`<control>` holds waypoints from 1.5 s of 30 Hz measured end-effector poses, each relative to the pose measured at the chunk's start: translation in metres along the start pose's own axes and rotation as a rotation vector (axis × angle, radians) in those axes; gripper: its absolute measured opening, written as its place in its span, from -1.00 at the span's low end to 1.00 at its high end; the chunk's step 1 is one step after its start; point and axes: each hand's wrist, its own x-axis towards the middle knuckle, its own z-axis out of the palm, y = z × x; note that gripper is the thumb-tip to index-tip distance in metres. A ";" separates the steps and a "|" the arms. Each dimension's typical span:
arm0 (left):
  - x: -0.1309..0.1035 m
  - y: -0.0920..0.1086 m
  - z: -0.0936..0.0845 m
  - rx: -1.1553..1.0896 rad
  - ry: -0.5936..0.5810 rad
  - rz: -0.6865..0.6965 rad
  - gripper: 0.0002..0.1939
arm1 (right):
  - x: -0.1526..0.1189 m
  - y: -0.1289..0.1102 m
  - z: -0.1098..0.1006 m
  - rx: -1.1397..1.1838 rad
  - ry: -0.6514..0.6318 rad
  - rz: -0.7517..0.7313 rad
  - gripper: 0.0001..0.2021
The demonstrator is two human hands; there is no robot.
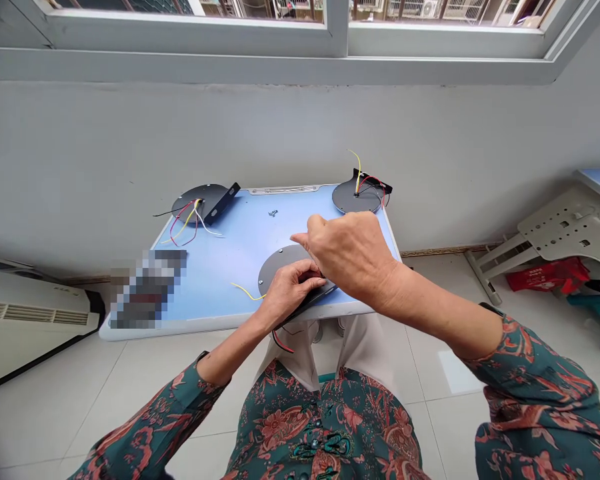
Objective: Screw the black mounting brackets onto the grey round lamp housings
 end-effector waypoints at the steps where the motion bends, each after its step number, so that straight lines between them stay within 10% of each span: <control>1: 0.000 0.001 0.000 -0.010 0.004 -0.009 -0.96 | 0.000 -0.004 0.000 -0.014 -0.001 0.023 -0.52; 11: 0.001 0.000 0.002 -0.030 0.030 0.011 -0.86 | 0.002 0.023 -0.012 0.185 -0.040 -0.217 -0.79; 23: -0.001 0.005 -0.001 0.014 0.000 0.053 -0.86 | 0.004 -0.003 -0.013 -0.010 -0.049 -0.032 -0.83; 31: -0.001 0.000 0.002 -0.003 0.010 0.082 -0.83 | 0.012 0.024 -0.016 0.220 -0.131 -0.298 -0.80; 45: -0.001 0.002 0.002 0.050 0.010 0.095 -0.78 | -0.009 -0.006 0.002 0.036 0.060 0.005 -0.69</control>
